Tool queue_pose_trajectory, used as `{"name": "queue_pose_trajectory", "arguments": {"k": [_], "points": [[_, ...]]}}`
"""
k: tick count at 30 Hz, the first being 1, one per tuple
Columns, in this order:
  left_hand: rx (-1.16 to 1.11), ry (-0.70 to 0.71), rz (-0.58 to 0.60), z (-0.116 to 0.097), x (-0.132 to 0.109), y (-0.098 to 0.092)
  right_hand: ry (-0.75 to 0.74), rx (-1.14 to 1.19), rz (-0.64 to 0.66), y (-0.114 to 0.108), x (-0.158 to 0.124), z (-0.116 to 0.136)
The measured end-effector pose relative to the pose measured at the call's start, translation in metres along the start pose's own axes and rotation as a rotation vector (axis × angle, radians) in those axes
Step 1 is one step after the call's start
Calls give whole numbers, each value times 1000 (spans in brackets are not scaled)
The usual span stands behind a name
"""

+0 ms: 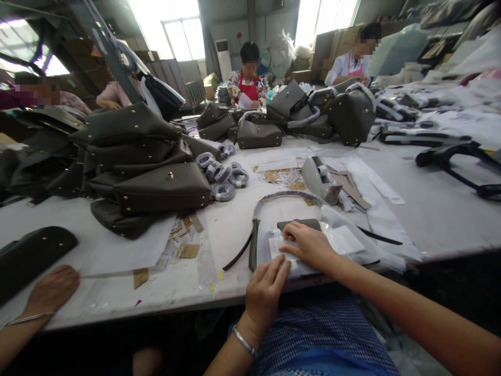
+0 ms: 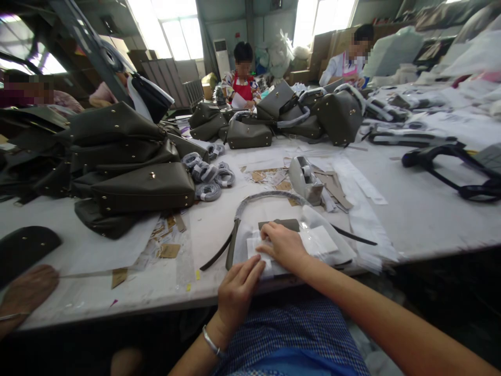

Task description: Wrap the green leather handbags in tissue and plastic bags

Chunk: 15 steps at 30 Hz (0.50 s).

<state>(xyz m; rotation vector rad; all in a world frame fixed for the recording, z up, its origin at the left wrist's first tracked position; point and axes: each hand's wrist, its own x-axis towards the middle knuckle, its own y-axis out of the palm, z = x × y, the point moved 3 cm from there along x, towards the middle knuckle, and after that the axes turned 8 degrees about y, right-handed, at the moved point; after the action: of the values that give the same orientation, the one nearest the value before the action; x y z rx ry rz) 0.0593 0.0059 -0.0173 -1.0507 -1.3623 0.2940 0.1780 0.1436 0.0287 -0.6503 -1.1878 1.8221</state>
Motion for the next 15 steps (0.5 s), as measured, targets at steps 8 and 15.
{"name": "queue_pose_trajectory", "arguments": {"k": [8, 15], "points": [[-55, -75, 46, 1, 1, 1, 44, 367, -134, -49, 33, -54], [-64, -84, -89, 4, -9, 15, 594, 723, -279, -119, 105, -165]]}}
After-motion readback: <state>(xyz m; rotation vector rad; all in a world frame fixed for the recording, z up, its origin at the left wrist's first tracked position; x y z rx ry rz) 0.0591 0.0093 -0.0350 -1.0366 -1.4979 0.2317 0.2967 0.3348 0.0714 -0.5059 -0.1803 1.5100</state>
